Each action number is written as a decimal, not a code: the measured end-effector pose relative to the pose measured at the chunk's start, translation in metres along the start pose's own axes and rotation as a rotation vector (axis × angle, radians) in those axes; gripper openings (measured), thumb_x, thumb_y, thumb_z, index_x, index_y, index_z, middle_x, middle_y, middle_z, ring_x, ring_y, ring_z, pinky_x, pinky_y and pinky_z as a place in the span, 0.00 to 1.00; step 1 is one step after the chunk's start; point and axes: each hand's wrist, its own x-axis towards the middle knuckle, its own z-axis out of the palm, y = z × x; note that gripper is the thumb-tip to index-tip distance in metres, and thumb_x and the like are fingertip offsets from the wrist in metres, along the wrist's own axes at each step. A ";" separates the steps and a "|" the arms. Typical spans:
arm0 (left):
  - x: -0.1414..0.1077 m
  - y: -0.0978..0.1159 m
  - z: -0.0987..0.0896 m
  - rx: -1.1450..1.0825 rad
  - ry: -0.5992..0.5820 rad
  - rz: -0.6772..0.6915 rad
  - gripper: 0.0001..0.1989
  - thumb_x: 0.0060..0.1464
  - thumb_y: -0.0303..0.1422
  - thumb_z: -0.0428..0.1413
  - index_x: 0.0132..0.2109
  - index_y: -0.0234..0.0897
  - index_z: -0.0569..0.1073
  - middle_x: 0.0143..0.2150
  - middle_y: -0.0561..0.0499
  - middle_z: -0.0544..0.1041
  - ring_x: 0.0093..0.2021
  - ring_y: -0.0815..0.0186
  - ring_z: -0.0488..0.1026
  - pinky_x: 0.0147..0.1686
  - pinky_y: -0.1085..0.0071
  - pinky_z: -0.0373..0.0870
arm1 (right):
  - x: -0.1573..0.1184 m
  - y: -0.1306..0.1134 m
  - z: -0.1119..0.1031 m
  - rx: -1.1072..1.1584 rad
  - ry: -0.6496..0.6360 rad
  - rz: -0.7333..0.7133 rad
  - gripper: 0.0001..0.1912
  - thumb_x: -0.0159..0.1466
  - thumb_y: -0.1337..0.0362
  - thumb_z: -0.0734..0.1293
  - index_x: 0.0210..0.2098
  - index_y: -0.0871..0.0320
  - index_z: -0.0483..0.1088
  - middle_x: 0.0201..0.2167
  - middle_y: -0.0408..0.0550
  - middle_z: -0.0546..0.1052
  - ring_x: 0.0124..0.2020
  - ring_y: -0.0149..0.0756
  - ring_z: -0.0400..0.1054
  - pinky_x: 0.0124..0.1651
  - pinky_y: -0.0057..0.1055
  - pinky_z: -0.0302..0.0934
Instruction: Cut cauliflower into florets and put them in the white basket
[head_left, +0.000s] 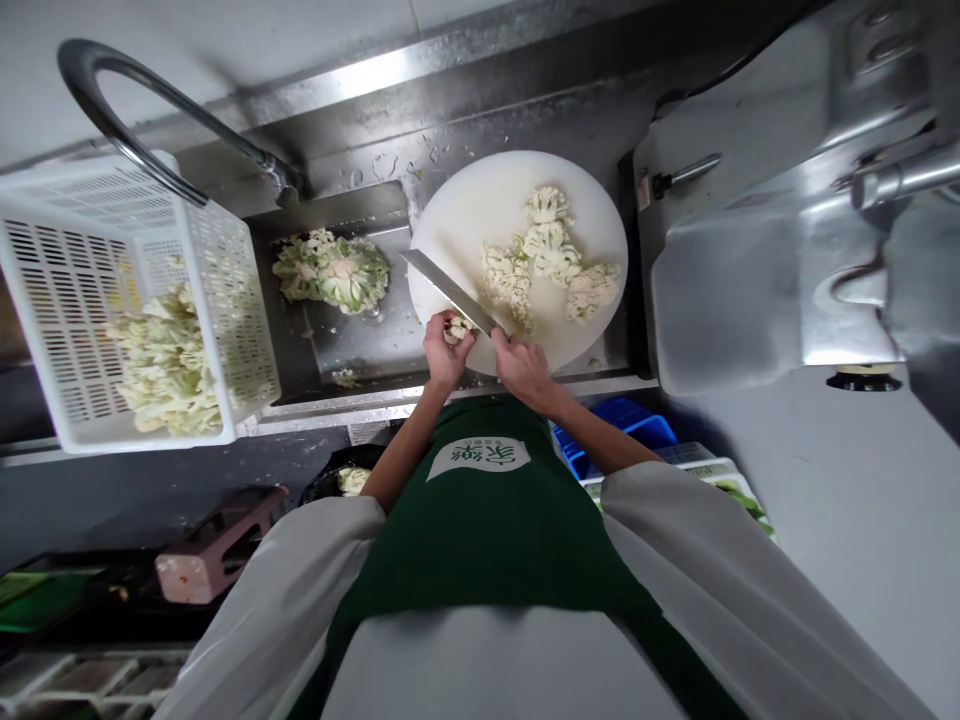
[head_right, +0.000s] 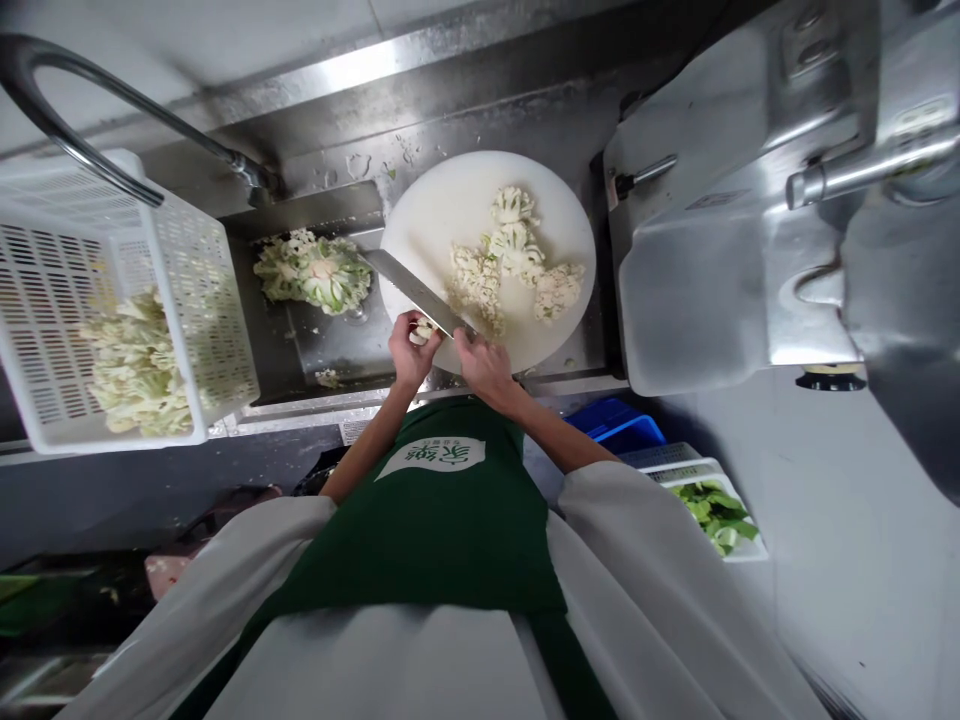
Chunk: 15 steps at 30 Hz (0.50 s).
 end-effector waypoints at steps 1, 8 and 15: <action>0.001 0.001 0.000 -0.026 0.010 -0.011 0.15 0.49 0.32 0.65 0.44 0.39 0.73 0.41 0.50 0.75 0.42 0.63 0.73 0.44 0.68 0.71 | 0.000 0.003 -0.001 0.015 -0.014 0.007 0.23 0.73 0.69 0.51 0.63 0.60 0.64 0.45 0.58 0.79 0.41 0.44 0.75 0.45 0.35 0.61; 0.009 -0.001 -0.008 -0.173 0.111 -0.137 0.13 0.52 0.37 0.63 0.41 0.38 0.70 0.36 0.51 0.74 0.34 0.68 0.71 0.33 0.73 0.67 | -0.006 0.008 -0.015 0.099 0.031 0.093 0.25 0.74 0.69 0.49 0.65 0.64 0.64 0.44 0.59 0.80 0.41 0.44 0.75 0.47 0.35 0.62; 0.015 -0.004 -0.008 -0.154 0.142 -0.124 0.12 0.50 0.38 0.64 0.37 0.37 0.72 0.34 0.52 0.74 0.35 0.68 0.71 0.36 0.72 0.69 | -0.008 -0.011 -0.003 0.055 0.041 -0.061 0.31 0.74 0.66 0.53 0.75 0.57 0.51 0.51 0.61 0.77 0.46 0.43 0.73 0.48 0.33 0.63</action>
